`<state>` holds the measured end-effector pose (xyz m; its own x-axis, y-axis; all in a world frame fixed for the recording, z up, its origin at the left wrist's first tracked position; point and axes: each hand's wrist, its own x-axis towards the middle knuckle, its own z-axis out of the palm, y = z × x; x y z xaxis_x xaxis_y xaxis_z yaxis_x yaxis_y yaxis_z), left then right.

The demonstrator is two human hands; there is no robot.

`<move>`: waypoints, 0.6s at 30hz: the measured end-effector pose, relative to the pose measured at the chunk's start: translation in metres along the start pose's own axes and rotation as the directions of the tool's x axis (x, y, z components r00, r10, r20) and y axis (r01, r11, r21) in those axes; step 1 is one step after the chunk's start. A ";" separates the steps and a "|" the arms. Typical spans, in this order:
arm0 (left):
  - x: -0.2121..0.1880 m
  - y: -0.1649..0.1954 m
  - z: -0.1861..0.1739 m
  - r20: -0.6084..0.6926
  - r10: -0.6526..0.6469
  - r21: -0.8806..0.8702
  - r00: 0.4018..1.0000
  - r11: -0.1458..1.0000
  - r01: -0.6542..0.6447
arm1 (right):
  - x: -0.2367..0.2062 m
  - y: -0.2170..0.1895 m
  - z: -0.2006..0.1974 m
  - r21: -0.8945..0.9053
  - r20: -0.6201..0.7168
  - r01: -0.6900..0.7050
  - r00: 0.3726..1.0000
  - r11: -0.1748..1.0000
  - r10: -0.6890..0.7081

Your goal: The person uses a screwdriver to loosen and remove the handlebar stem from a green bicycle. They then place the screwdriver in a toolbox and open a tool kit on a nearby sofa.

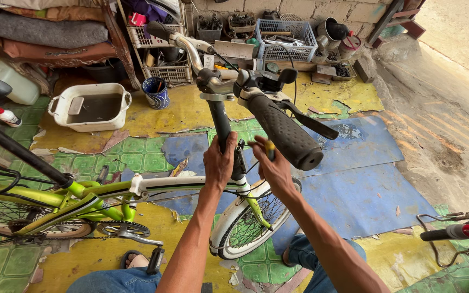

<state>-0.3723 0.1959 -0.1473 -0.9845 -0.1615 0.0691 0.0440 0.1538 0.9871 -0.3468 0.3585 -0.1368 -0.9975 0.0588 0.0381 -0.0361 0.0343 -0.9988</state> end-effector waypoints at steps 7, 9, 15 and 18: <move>0.001 0.004 -0.010 0.042 0.015 -0.018 0.999 1.000 -0.015 | 0.028 -0.003 0.027 0.054 0.112 -0.012 0.994 0.998 0.006; 0.001 0.000 -0.011 0.053 0.044 -0.075 0.998 0.996 -0.040 | 0.031 0.002 0.030 0.017 0.110 0.000 0.994 1.000 -0.002; 0.003 -0.015 -0.008 0.033 0.069 0.021 0.997 0.997 -0.069 | 0.038 0.016 0.009 0.050 0.079 -0.127 0.989 0.991 0.123; 0.004 -0.020 -0.005 -0.016 0.198 0.099 0.980 0.976 -0.196 | 0.022 0.029 -0.016 -0.115 -0.040 -0.140 0.990 0.984 0.136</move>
<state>-0.3760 0.1875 -0.1657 -0.9535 -0.1430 0.2655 0.2188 0.2777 0.9354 -0.3691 0.3766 -0.1648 -0.9900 0.1029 -0.0968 0.1108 0.1401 -0.9839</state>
